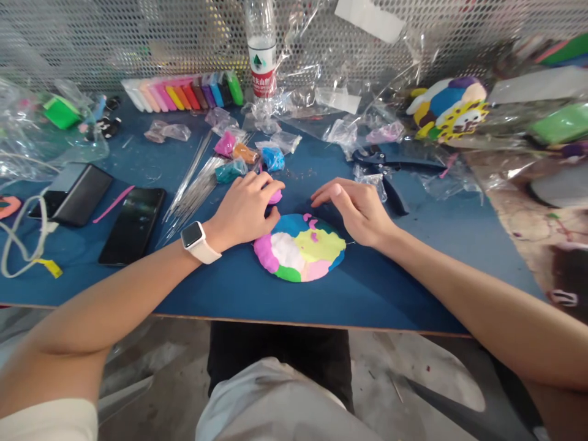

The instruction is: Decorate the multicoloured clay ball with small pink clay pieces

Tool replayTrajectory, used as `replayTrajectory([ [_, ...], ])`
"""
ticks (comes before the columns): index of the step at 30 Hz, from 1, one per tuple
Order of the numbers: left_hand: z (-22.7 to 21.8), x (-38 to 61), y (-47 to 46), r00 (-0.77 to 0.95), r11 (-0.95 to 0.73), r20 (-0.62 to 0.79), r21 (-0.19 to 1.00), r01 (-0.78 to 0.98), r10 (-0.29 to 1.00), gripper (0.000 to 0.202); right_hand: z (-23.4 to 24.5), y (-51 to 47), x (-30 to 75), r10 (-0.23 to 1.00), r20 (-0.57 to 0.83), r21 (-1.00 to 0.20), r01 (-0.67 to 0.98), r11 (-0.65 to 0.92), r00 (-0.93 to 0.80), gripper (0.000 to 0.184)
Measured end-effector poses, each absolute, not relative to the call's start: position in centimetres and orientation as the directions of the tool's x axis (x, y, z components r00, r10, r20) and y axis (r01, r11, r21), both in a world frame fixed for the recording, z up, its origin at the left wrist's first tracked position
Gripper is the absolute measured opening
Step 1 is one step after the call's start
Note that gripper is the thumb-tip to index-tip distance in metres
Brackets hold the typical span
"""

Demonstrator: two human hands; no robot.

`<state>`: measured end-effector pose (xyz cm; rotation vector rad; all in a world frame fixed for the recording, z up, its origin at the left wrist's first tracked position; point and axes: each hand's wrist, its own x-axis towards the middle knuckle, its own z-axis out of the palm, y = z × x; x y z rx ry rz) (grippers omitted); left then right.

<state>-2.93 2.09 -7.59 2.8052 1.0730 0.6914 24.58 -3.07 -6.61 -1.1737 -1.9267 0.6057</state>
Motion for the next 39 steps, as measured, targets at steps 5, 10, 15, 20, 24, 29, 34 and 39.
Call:
replayTrajectory([
  [5,-7.6,-2.8,1.9,0.634,-0.769,0.437,0.322,0.552,0.638,0.044,-6.6,-3.2,24.4,0.852,0.462,-0.661,0.543,0.517,-0.248,0.05],
  [10,-6.9,-2.3,0.3,0.633,-0.855,0.575,0.357,0.377,0.519,0.041,-7.0,-3.5,24.3,0.732,0.602,-0.519,0.539,0.663,-0.319,0.023],
  [15,-7.3,-2.1,-0.2,0.648,-0.877,0.594,0.368,0.31,0.478,0.045,-7.6,-3.6,24.5,0.671,0.646,-0.422,0.563,0.711,-0.363,0.02],
  [20,-7.9,-2.2,0.2,0.656,-0.896,0.62,0.381,0.228,0.431,0.044,-7.4,-3.7,24.5,0.658,0.636,-0.376,0.582,0.721,-0.403,0.023],
  [24,-7.8,-2.2,0.3,0.679,-0.886,0.593,0.419,0.199,0.433,0.043,-7.2,-4.2,24.2,0.64,0.632,-0.348,0.578,0.738,-0.438,0.016],
  [29,-7.0,-2.1,0.5,0.667,-0.912,0.625,0.322,0.253,0.406,0.024,-7.2,-3.9,24.5,0.699,0.592,-0.38,0.626,0.681,-0.402,0.015],
  [34,-7.8,-2.8,2.6,0.561,-0.83,0.619,0.324,0.454,0.549,0.017,-7.2,-2.0,25.8,0.772,0.635,-0.565,0.681,0.466,-0.001,0.03],
  [39,-10.0,-3.3,4.7,0.581,-0.798,0.57,0.261,0.543,0.581,0.029,-6.7,-2.4,25.6,0.811,0.585,-0.693,0.507,0.513,-0.021,0.029],
])
